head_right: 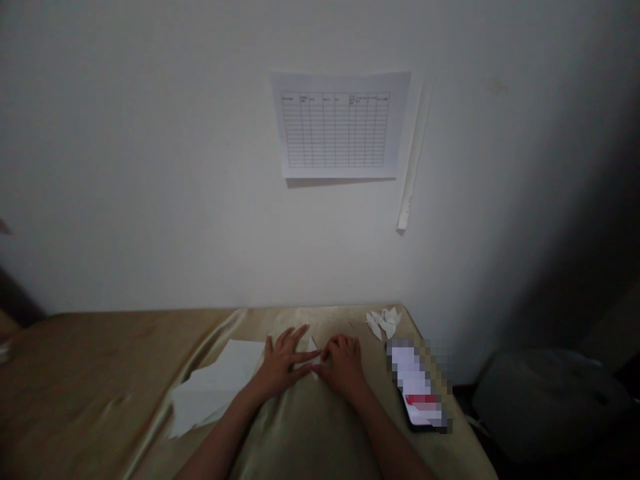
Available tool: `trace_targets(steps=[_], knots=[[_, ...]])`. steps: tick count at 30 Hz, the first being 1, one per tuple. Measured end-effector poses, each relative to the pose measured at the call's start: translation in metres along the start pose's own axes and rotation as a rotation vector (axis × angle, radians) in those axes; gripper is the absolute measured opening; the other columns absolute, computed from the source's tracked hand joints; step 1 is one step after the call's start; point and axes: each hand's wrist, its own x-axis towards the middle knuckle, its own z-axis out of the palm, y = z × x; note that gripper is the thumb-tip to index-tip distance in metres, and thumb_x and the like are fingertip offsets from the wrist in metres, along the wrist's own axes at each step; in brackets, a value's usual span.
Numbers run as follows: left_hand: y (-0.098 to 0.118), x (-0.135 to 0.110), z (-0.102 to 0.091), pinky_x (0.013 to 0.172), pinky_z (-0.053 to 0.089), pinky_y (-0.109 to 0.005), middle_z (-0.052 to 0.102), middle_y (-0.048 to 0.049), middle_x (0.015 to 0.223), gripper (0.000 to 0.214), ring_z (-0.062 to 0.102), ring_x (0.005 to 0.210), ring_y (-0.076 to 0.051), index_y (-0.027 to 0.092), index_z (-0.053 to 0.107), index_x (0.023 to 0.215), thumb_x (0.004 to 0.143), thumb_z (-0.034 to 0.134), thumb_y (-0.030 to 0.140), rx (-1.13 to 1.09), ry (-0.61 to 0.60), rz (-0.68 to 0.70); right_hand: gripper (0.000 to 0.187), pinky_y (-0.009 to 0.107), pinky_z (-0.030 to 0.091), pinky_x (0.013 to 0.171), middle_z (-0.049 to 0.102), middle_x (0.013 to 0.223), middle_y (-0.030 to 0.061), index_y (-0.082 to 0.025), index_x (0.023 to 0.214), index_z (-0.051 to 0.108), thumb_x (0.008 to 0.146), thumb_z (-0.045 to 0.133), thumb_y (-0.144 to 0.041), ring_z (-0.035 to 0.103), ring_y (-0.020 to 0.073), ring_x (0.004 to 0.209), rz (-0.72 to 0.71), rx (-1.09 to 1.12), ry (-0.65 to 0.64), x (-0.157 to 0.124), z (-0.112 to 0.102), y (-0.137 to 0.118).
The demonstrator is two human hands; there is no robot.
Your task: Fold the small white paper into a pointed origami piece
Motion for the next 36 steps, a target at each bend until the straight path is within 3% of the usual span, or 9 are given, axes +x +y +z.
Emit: trace_targets(steps=[8,16,26,36], knots=[[0.002,-0.003,0.002,0.110,0.002,-0.081,0.015,0.0093,0.167,0.041,0.016,0.152,-0.041,0.063,0.043,0.134,0.093,0.041,0.066,0.020,-0.026,0.013,0.028,0.040,0.028,0.109,0.063,0.115,0.0049,-0.025,0.089,0.070,0.076,0.078,-0.048,0.051,0.0263,0.117,0.008,0.008,0.011,-0.001,-0.001,-0.002],[0.001,0.001,0.000,0.107,0.000,-0.084,0.022,0.0083,0.166,0.052,0.015,0.152,-0.041,0.065,0.036,0.138,0.087,0.043,0.074,0.035,-0.080,-0.059,0.029,0.039,0.029,0.108,0.063,0.113,0.0043,-0.026,0.088,0.070,0.076,0.078,-0.050,0.051,0.0260,0.117,0.000,-0.001,0.012,0.000,0.000,-0.001],[-0.007,0.007,0.009,0.108,-0.003,-0.083,0.033,0.0176,0.160,0.041,0.021,0.151,-0.039,0.070,0.032,0.136,0.097,0.037,0.060,0.025,0.024,-0.091,0.026,0.041,0.028,0.109,0.062,0.116,0.0052,-0.025,0.092,0.069,0.075,0.077,-0.044,0.051,0.0272,0.119,-0.001,-0.007,-0.008,0.000,0.000,0.000],[-0.014,0.016,0.021,0.107,-0.005,-0.083,0.038,0.0118,0.159,0.042,0.022,0.150,-0.041,0.067,0.039,0.136,0.094,0.042,0.061,0.067,0.147,-0.123,0.026,0.043,0.027,0.110,0.062,0.118,0.0055,-0.025,0.090,0.069,0.073,0.078,-0.042,0.050,0.0281,0.120,0.011,-0.010,-0.022,0.001,0.000,0.000]])
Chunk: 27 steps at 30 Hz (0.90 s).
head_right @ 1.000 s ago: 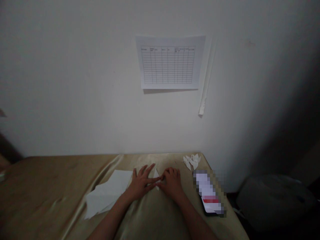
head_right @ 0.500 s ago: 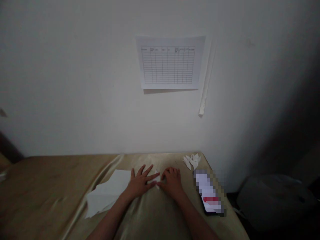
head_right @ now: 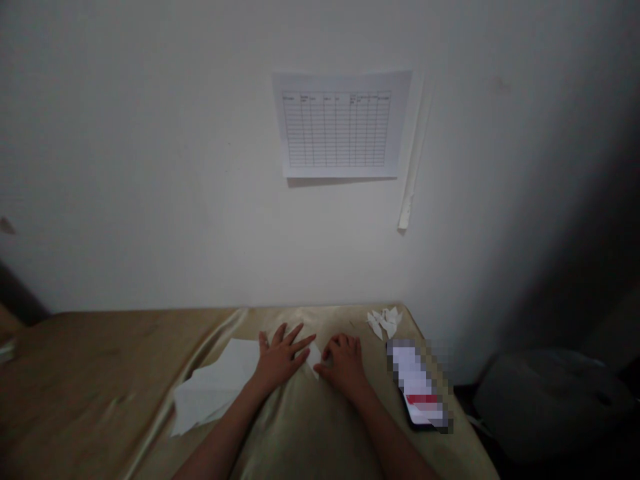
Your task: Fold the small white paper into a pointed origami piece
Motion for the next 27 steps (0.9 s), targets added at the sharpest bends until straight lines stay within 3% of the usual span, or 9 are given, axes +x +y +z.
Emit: trace_targets(steps=[6,11,13,15,18,21,27], knots=[[-0.003,0.001,0.005,0.107,-0.001,-0.084,0.036,0.0084,0.161,0.047,0.023,0.150,-0.040,0.063,0.036,0.140,0.094,0.042,0.063,0.033,0.004,0.025,0.027,0.041,0.027,0.109,0.062,0.118,0.0057,-0.025,0.091,0.069,0.073,0.078,-0.043,0.051,0.0270,0.119,-0.002,0.013,-0.011,0.000,-0.001,0.001],[0.003,0.000,-0.004,0.108,0.006,-0.083,0.034,-0.0006,0.162,0.063,0.025,0.148,-0.040,0.054,0.028,0.149,0.092,0.055,0.051,0.036,0.053,0.033,0.032,0.041,0.027,0.109,0.062,0.118,0.0056,-0.026,0.097,0.070,0.071,0.080,-0.043,0.050,0.0271,0.118,-0.015,0.024,-0.002,0.000,0.000,0.003],[0.006,-0.001,-0.008,0.109,0.008,-0.081,0.036,0.0019,0.161,0.060,0.027,0.147,-0.038,0.057,0.035,0.145,0.091,0.059,0.045,0.011,0.071,0.069,0.037,0.042,0.027,0.109,0.062,0.117,0.0052,-0.028,0.102,0.071,0.070,0.082,-0.042,0.050,0.0270,0.117,-0.019,0.043,0.011,0.000,0.001,0.004],[0.007,-0.002,-0.009,0.111,0.009,-0.080,0.040,0.0047,0.158,0.047,0.030,0.145,-0.036,0.055,0.052,0.134,0.090,0.063,0.041,-0.022,0.090,0.086,0.037,0.041,0.029,0.108,0.062,0.117,0.0044,-0.031,0.103,0.072,0.069,0.083,-0.041,0.050,0.0267,0.116,-0.026,0.070,0.024,0.001,0.003,0.006],[0.005,-0.002,-0.008,0.111,0.008,-0.080,0.044,0.0072,0.155,0.024,0.032,0.143,-0.036,0.049,0.070,0.111,0.088,0.066,0.044,-0.066,0.098,0.079,0.020,0.039,0.031,0.106,0.063,0.114,0.0038,-0.032,0.096,0.075,0.077,0.078,-0.038,0.050,0.0250,0.115,-0.036,0.100,0.039,0.003,0.004,0.009],[0.003,-0.002,-0.006,0.109,0.007,-0.081,0.043,0.0080,0.156,0.020,0.031,0.143,-0.037,0.049,0.072,0.106,0.086,0.067,0.046,-0.101,0.069,0.039,0.009,0.038,0.033,0.103,0.064,0.109,0.0044,-0.030,0.091,0.077,0.085,0.070,-0.033,0.052,0.0232,0.111,-0.047,0.093,0.033,0.006,0.003,0.010],[0.004,-0.001,-0.011,0.110,0.006,-0.081,0.037,0.0106,0.160,0.028,0.025,0.147,-0.039,0.054,0.069,0.112,0.085,0.066,0.053,-0.131,-0.041,-0.031,0.013,0.040,0.032,0.105,0.063,0.111,0.0054,-0.029,0.095,0.076,0.089,0.064,-0.034,0.050,0.0243,0.113,-0.073,0.019,0.055,0.012,0.001,0.004]])
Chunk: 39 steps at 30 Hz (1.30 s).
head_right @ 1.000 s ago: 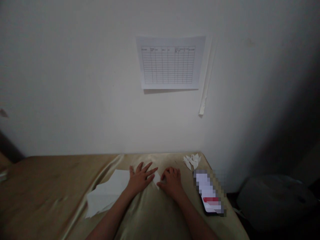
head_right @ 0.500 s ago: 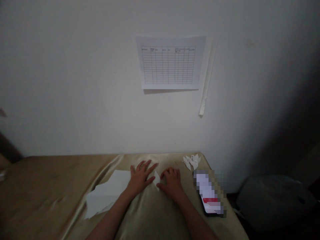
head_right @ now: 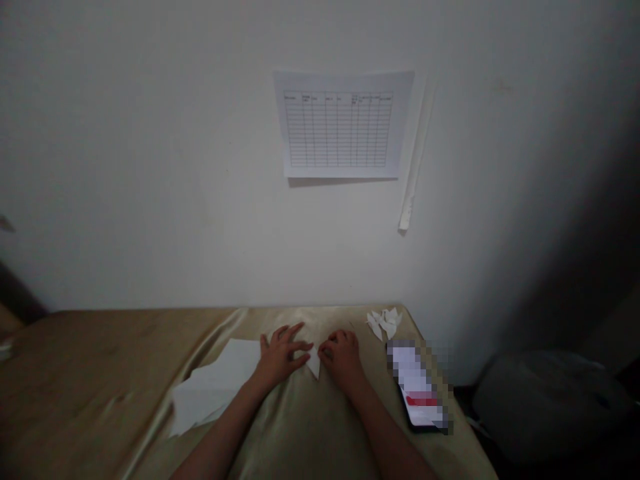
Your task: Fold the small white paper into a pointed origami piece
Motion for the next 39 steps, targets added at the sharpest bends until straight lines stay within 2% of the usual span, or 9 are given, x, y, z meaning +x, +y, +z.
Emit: trace_targets(steps=[6,12,17,26,33,39], knots=[[0.002,0.000,-0.004,0.110,0.009,-0.080,0.032,0.0093,0.162,0.031,0.024,0.148,-0.039,0.054,0.067,0.116,0.085,0.063,0.054,0.031,-0.055,-0.030,0.012,0.045,0.026,0.110,0.063,0.116,0.0060,-0.028,0.094,0.074,0.087,0.066,-0.032,0.047,0.0262,0.120,-0.027,-0.061,-0.025,0.004,-0.001,-0.003],[0.003,-0.001,-0.005,0.111,0.010,-0.079,0.036,0.0054,0.161,0.034,0.026,0.148,-0.038,0.054,0.067,0.116,0.082,0.065,0.056,0.046,-0.038,-0.031,0.013,0.046,0.021,0.113,0.062,0.120,0.0031,-0.030,0.095,0.074,0.083,0.071,-0.034,0.043,0.0255,0.126,-0.041,-0.018,-0.082,0.003,-0.007,0.000],[0.007,-0.005,-0.007,0.111,0.009,-0.078,0.038,0.0009,0.160,0.044,0.028,0.148,-0.038,0.054,0.065,0.120,0.077,0.067,0.062,0.050,-0.027,-0.047,0.020,0.046,0.020,0.113,0.061,0.122,0.0032,-0.031,0.098,0.073,0.079,0.075,-0.034,0.044,0.0254,0.128,-0.051,0.024,-0.119,0.000,-0.012,0.002],[0.015,-0.014,-0.010,0.112,0.006,-0.078,0.031,-0.0041,0.163,0.066,0.027,0.148,-0.040,0.053,0.058,0.131,0.069,0.065,0.075,0.077,-0.056,-0.037,0.032,0.047,0.017,0.116,0.058,0.129,0.0025,-0.032,0.107,0.071,0.075,0.077,-0.037,0.040,0.0250,0.133,-0.097,0.018,-0.199,-0.005,-0.021,0.004],[0.021,-0.021,-0.008,0.112,0.001,-0.076,0.023,-0.0078,0.166,0.080,0.024,0.149,-0.042,0.048,0.050,0.140,0.067,0.063,0.078,0.083,-0.076,-0.023,0.040,0.047,0.017,0.117,0.057,0.132,0.0031,-0.032,0.111,0.069,0.073,0.079,-0.041,0.041,0.0259,0.133,-0.101,0.020,-0.239,-0.006,-0.024,0.007],[0.023,-0.023,-0.005,0.114,0.000,-0.075,0.022,-0.0093,0.166,0.090,0.023,0.150,-0.043,0.042,0.048,0.144,0.064,0.063,0.080,0.099,-0.066,-0.004,0.045,0.046,0.017,0.118,0.057,0.134,0.0029,-0.032,0.112,0.068,0.069,0.080,-0.039,0.041,0.0253,0.133,-0.116,0.044,-0.217,-0.008,-0.023,0.010]])
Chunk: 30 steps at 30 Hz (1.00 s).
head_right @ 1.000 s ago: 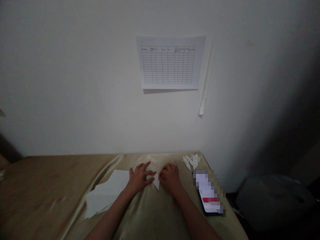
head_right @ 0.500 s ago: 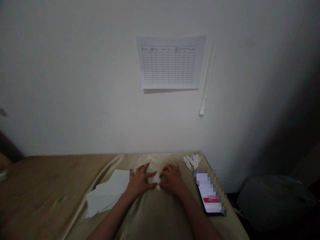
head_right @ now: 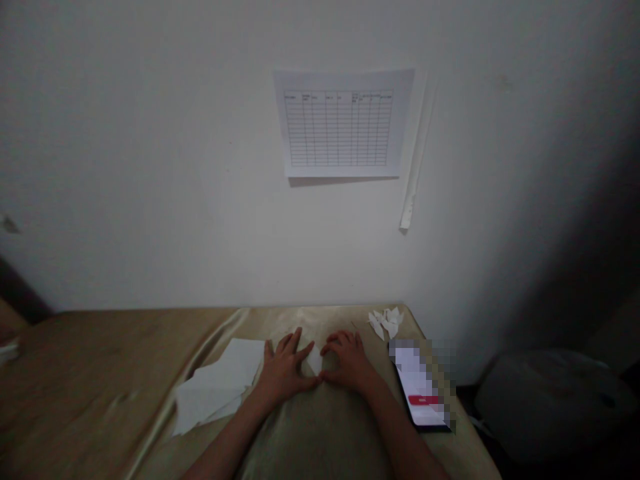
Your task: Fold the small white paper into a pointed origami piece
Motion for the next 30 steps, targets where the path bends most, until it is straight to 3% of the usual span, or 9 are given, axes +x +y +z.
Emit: trace_targets(steps=[5,7,10,13,21,30], knots=[[-0.007,0.002,-0.003,0.113,0.002,-0.076,0.019,-0.0074,0.167,0.093,0.017,0.151,-0.043,0.045,0.043,0.146,0.062,0.066,0.079,-0.039,-0.081,-0.005,0.053,0.048,0.016,0.118,0.056,0.136,0.0040,-0.032,0.115,0.067,0.065,0.082,-0.044,0.042,0.0266,0.133,0.001,-0.014,-0.027,-0.002,-0.002,0.000],[-0.010,0.004,-0.002,0.113,0.004,-0.075,0.021,-0.0073,0.167,0.085,0.018,0.152,-0.041,0.046,0.043,0.145,0.069,0.063,0.077,-0.064,-0.110,0.015,0.054,0.049,0.014,0.119,0.055,0.136,0.0037,-0.032,0.115,0.067,0.065,0.082,-0.045,0.042,0.0267,0.134,0.006,-0.015,-0.023,-0.003,-0.003,-0.001],[-0.013,0.007,0.002,0.114,0.008,-0.074,0.029,-0.0048,0.164,0.057,0.022,0.151,-0.037,0.049,0.050,0.139,0.085,0.050,0.069,-0.077,-0.057,-0.008,0.055,0.050,0.009,0.121,0.055,0.138,0.0032,-0.033,0.117,0.066,0.066,0.081,-0.046,0.041,0.0267,0.135,0.009,0.004,-0.029,-0.005,-0.004,0.000],[-0.013,0.010,0.007,0.113,0.011,-0.075,0.034,-0.0036,0.162,0.044,0.027,0.149,-0.036,0.050,0.056,0.134,0.091,0.050,0.059,-0.050,0.014,-0.043,0.049,0.051,0.006,0.121,0.055,0.138,0.0030,-0.033,0.117,0.066,0.070,0.078,-0.044,0.040,0.0263,0.137,0.009,0.036,-0.030,-0.005,-0.003,0.001],[-0.012,0.013,0.006,0.112,0.007,-0.078,0.029,-0.0008,0.164,0.048,0.026,0.148,-0.036,0.056,0.049,0.136,0.090,0.059,0.048,-0.036,0.054,0.079,0.030,0.049,0.008,0.121,0.058,0.134,0.0032,-0.031,0.113,0.068,0.084,0.066,-0.038,0.043,0.0235,0.134,0.028,0.058,0.010,-0.004,-0.001,0.002],[-0.017,0.017,0.007,0.113,0.011,-0.076,0.035,-0.0035,0.161,0.035,0.029,0.147,-0.034,0.041,0.062,0.123,0.088,0.063,0.038,-0.075,0.098,0.078,0.034,0.045,0.020,0.117,0.062,0.125,0.0048,-0.027,0.104,0.071,0.074,0.079,-0.042,0.048,0.0259,0.126,0.035,0.077,0.113,-0.003,0.008,0.000]])
